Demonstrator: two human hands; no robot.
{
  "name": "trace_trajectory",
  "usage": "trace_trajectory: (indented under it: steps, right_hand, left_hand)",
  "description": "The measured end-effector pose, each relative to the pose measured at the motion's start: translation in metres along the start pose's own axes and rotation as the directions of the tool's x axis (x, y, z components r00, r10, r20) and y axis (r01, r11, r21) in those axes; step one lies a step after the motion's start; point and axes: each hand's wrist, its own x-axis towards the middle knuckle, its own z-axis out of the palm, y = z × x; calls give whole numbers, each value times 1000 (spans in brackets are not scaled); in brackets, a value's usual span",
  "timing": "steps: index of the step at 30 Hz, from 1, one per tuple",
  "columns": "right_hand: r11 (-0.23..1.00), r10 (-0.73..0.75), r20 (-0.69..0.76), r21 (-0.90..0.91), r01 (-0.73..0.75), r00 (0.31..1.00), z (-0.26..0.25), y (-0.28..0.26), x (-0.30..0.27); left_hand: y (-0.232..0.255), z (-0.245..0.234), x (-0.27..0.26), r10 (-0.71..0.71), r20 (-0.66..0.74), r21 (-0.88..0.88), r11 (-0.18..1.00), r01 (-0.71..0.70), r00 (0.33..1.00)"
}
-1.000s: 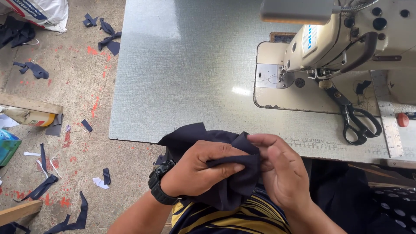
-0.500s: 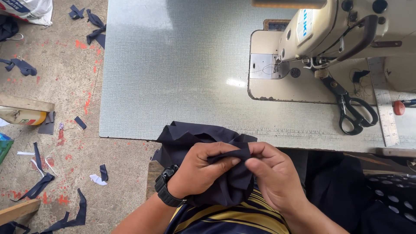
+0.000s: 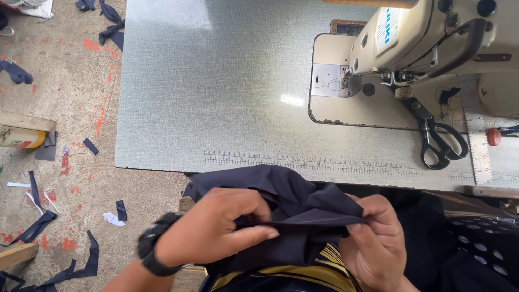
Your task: A person prepares a piece of dark blue fabric by folding it and trimming the edges with scissors at a sewing workstation.
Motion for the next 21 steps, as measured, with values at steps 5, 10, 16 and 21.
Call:
trace_trajectory:
  steps: [5,10,16,21]
  right_hand:
    - [996,-25,146,84,13,989,1,-7,-2]
    - [983,5,1,185,-5,1000,-16,-6,-3]
    - [911,288,137,265,-315,948,-28,-11,-1]
    - [828,356,292,342,-444,888,-18,-22,9]
  left_hand:
    - [23,-18,22,309,14,73,948,-309,951]
    - [-22,41,32,72,133,-321,947,-26,988]
    - [-55,75,27,-172,84,-705,686,181,981]
    - [-45,46,41,247,94,-523,836,-163,964]
